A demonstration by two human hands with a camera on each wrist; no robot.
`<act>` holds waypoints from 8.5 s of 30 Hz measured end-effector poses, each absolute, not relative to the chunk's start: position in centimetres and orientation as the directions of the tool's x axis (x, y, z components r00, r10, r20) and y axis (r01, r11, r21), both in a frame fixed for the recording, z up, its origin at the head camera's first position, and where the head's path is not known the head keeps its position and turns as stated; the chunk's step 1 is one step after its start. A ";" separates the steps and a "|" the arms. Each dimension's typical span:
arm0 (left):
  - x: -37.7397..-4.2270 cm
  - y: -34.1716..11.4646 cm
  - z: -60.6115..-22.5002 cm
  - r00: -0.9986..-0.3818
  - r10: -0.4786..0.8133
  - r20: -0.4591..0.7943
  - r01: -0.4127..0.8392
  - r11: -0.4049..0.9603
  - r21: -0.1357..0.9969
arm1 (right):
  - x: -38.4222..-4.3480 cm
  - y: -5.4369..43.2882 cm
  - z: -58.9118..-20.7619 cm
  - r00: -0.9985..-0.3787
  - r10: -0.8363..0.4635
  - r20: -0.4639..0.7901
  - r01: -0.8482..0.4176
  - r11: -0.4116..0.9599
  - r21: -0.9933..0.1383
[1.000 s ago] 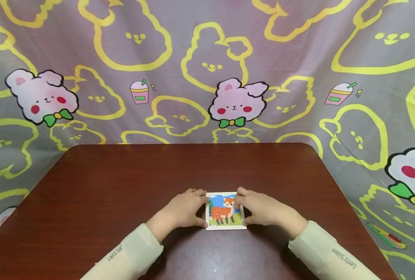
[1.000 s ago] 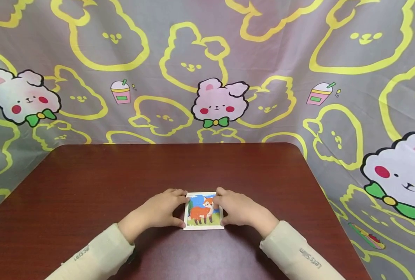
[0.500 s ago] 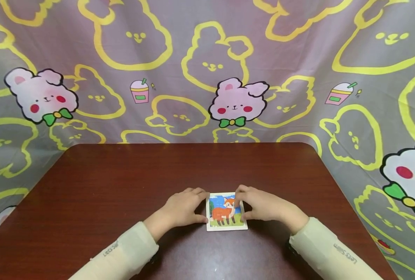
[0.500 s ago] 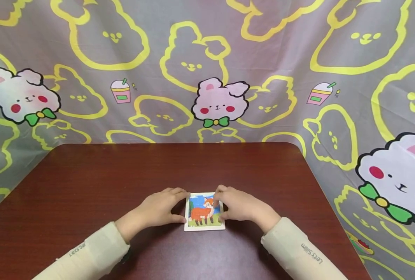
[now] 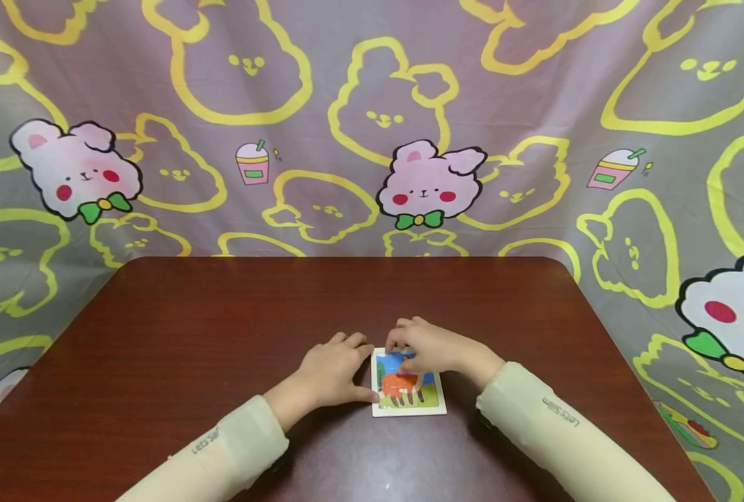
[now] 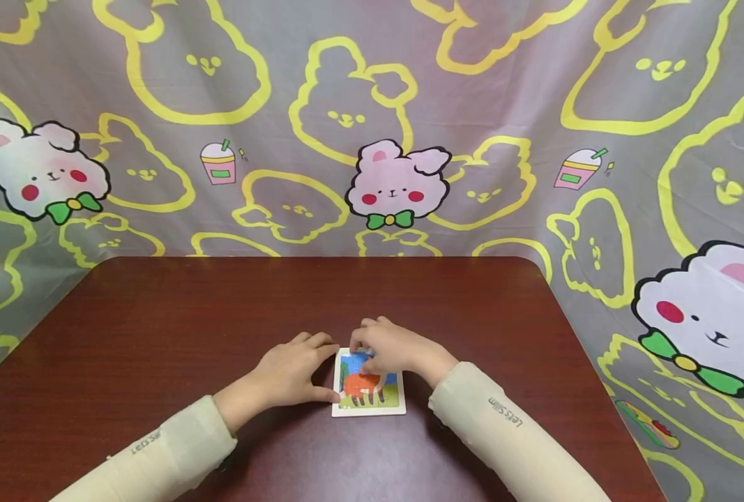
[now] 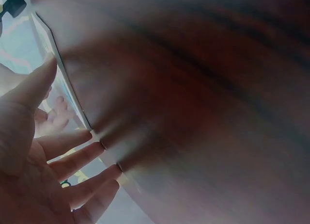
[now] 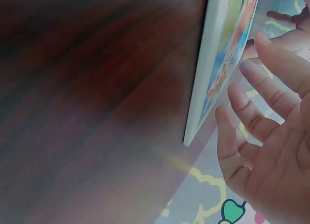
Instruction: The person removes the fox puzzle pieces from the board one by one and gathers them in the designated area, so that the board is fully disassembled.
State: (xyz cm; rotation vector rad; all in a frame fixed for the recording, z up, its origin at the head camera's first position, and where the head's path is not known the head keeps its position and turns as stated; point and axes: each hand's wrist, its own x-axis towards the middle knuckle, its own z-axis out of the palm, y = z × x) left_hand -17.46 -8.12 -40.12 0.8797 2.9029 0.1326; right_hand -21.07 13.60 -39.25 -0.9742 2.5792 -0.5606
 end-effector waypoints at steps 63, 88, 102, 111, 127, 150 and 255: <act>-18.0 -8.2 -40.4 -0.834 0.547 -0.079 0.537 0.835 0.118 | -22.4 12.1 -40.0 -0.683 -0.675 -0.279 -0.435 0.683 -0.587; -18.1 -8.2 -40.3 -0.837 0.541 -0.081 0.530 0.839 0.124 | -22.9 12.4 -40.2 -0.686 -0.711 -0.155 -0.372 0.526 -0.765; -18.1 -8.2 -40.1 -0.838 0.538 -0.092 0.527 0.841 0.120 | -23.1 13.5 -40.6 -0.736 -0.668 -0.105 -0.334 0.493 -0.803; -18.2 -8.1 -40.0 -0.837 0.540 -0.087 0.530 0.840 0.117 | -23.2 14.8 -40.3 -0.759 -0.645 -0.094 -0.319 0.494 -0.809; -18.0 -8.0 -40.1 -0.840 0.536 -0.080 0.526 0.842 0.116 | -23.2 18.3 -40.3 -0.790 -0.609 -0.069 -0.312 0.497 -0.810; -17.8 -8.1 -40.1 -0.838 0.540 -0.085 0.527 0.839 0.134 | -23.7 22.4 -40.3 -0.827 -0.556 -0.084 -0.279 0.534 -0.798; -18.0 -8.2 -40.1 -0.837 0.539 -0.096 0.522 0.839 0.151 | -23.4 14.1 -39.3 -0.589 -0.751 -0.299 -0.567 0.648 -0.508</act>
